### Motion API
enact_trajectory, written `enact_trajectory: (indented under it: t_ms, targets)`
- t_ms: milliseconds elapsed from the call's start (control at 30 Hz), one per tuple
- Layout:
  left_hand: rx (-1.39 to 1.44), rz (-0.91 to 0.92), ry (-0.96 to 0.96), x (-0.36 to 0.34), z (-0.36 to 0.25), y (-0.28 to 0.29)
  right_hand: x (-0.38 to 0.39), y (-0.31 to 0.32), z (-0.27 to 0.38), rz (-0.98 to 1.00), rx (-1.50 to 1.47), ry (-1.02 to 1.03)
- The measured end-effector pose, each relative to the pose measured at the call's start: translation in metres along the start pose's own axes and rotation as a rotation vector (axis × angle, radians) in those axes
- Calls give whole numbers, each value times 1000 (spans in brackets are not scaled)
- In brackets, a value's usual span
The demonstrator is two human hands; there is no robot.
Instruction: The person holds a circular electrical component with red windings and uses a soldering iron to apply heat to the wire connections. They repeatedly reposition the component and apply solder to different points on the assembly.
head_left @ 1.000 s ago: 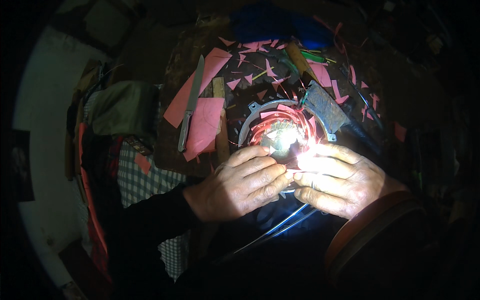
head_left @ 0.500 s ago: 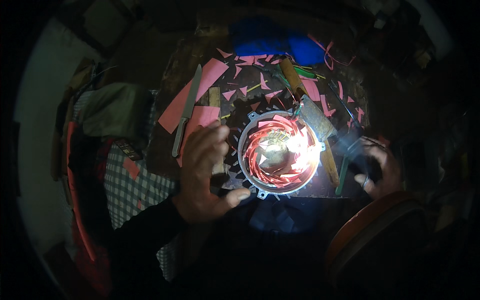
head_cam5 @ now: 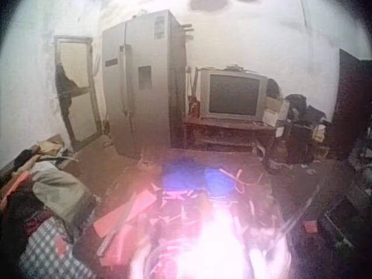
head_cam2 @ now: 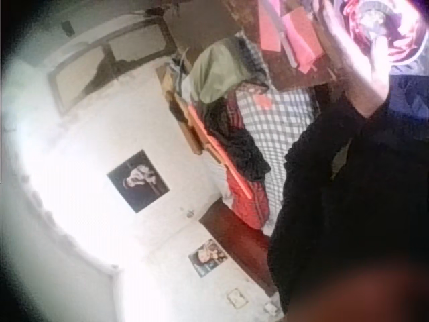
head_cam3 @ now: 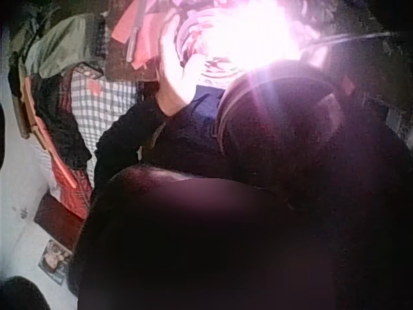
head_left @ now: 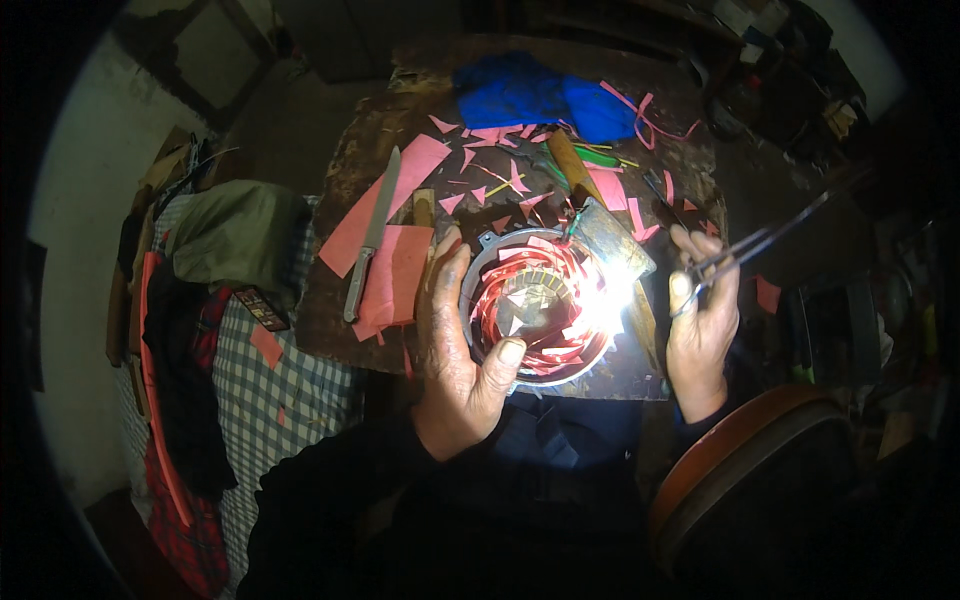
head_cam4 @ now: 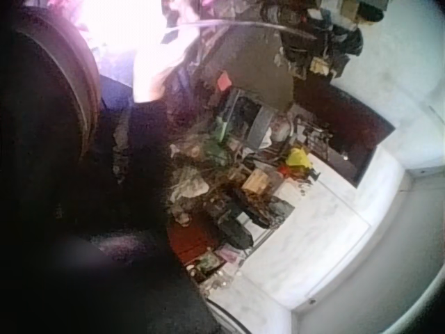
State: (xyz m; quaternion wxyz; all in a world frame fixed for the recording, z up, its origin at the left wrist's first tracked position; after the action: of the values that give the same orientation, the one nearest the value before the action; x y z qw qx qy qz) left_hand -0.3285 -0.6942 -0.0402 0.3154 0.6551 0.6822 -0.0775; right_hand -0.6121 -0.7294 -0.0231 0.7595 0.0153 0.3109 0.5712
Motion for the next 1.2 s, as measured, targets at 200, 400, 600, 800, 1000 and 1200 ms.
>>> enact_trajectory:
  t_ms: [200,400,600,800,1000,1200]
  targets:
    - [13,-43,13,2,0,-5,1,-29,-35,93,-222,-311]
    - [58,-19,-131,-21,4,-5,38,-16,-23,12,-308,-233]
    - [387,141,-9,-66,48,-5,126,24,-34,81,-497,-373]
    - [-54,232,-463,-84,-1,34,118,123,-19,803,383,-149]
    - [-71,853,-616,-76,-28,0,35,128,52,1072,866,274]
    - [-129,1038,-617,-81,-19,-15,-25,92,70,1141,1049,401]
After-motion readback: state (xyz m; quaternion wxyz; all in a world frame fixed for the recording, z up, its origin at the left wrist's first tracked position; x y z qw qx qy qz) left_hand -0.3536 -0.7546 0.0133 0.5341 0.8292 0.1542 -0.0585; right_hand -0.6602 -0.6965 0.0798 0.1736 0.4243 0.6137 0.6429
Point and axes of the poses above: each hand's wrist, its own x-axis away from the middle knuckle, its own y-axis out of the back of the hand, z = x × y, the point moved 7 cm from there along -x, towards the middle knuckle, and after that the axes turned 4 degrees about -y, right-handed, at the moved point
